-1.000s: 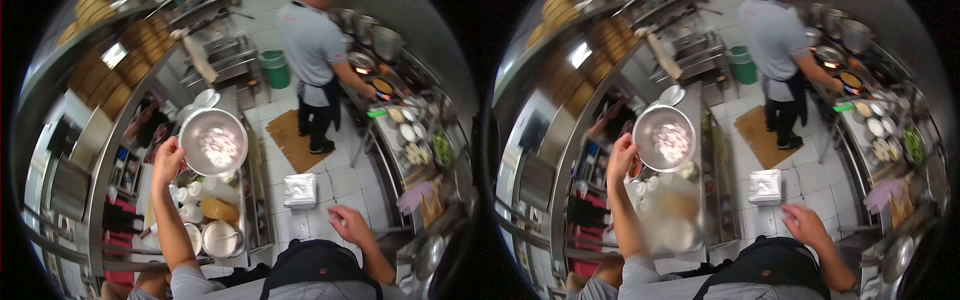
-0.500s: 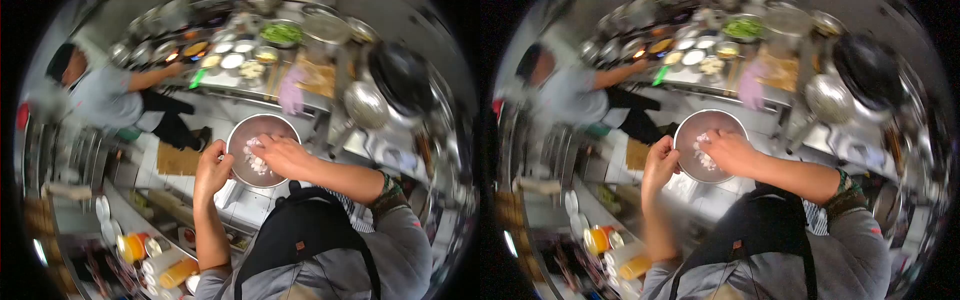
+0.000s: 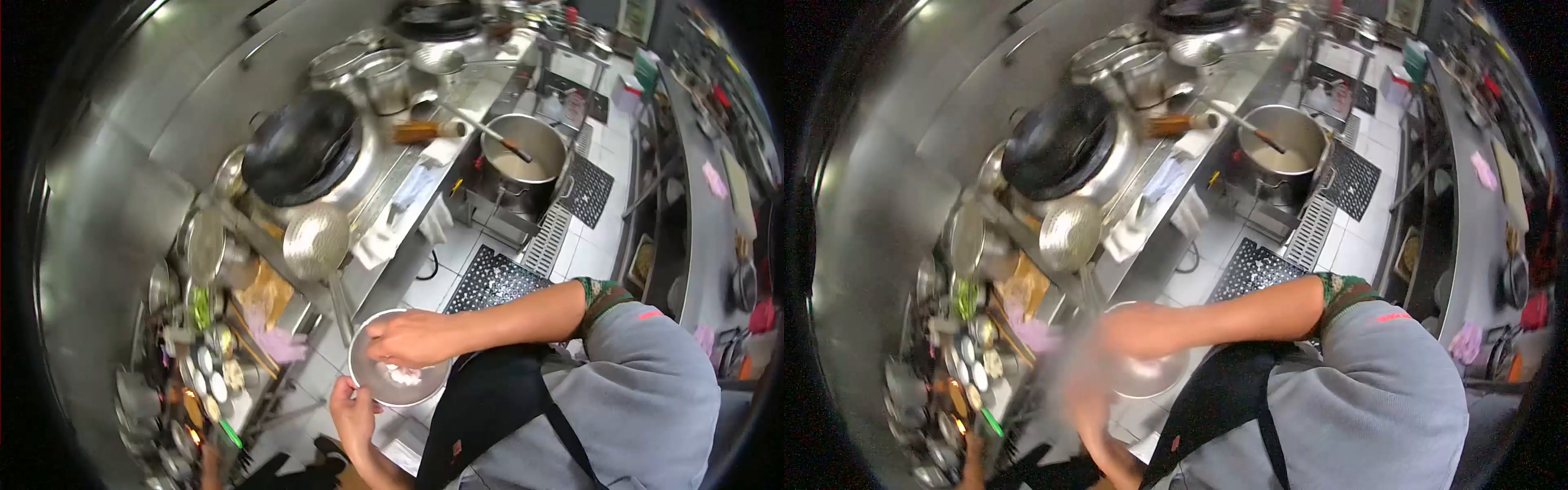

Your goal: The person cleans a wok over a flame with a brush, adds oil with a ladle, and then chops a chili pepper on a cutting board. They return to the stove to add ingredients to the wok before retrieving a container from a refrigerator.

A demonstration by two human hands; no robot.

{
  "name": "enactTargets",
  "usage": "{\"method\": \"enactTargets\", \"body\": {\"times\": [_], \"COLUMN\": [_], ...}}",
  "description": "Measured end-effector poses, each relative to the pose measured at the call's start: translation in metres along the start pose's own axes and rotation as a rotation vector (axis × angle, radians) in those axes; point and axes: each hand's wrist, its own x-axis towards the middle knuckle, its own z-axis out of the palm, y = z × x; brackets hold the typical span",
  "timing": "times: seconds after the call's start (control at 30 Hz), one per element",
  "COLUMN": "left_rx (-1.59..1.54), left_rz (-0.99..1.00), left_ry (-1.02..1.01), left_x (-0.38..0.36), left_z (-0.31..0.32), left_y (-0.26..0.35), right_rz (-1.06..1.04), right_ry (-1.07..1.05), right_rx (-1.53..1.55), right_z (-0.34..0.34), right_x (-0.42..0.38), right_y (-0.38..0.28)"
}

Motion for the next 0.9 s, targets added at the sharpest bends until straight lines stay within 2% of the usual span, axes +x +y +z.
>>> {"method": "enactTargets", "body": {"times": [0.07,0.1,0.2,0.23,0.33,0.37,0.43,0.57,0.67,0.8,0.83,0.9], "left_rx": [0.075,0.080,0.103,0.103,0.094,0.082,0.056,0.095,0.002,0.008,0.043,0.081], "left_rz": [0.094,0.113,0.138,0.129,0.152,0.152,0.142,0.247,0.222,0.213,0.245,0.260], "left_ry": [-0.035,-0.083,-0.183,-0.214,-0.252,-0.265,-0.313,-0.351,-0.401,-0.556,-0.641,-0.676], "left_x": [0.009,0.017,0.043,0.050,0.067,0.073,0.086,0.091,0.097,0.108,0.114,0.121], "left_z": [0.042,0.062,0.124,0.151,0.239,0.265,0.309,0.396,0.456,0.539,0.564,0.623], "left_y": [0.023,0.028,0.046,0.056,0.078,0.082,0.082,0.103,0.113,0.134,0.139,0.147], "right_rz": [0.052,-0.035,-0.001,0.034,0.163,0.235,0.329,0.538,0.686,0.920,0.728,0.860], "right_ry": [0.055,0.085,0.288,0.350,0.469,0.451,0.577,0.871,0.996,0.898,0.973,1.004], "right_rx": [0.056,0.023,0.046,-0.021,0.077,0.040,0.001,-0.063,-0.008,0.139,0.113,0.180], "right_z": [-0.024,-0.036,-0.056,-0.069,-0.133,-0.140,-0.156,-0.195,-0.229,-0.257,-0.255,-0.259], "right_x": [-0.039,-0.063,-0.127,-0.148,-0.223,-0.246,-0.292,-0.373,-0.425,-0.488,-0.507,-0.549], "right_y": [0.023,0.032,0.063,0.073,0.081,0.097,0.118,0.143,0.155,0.193,0.218,0.251]}}
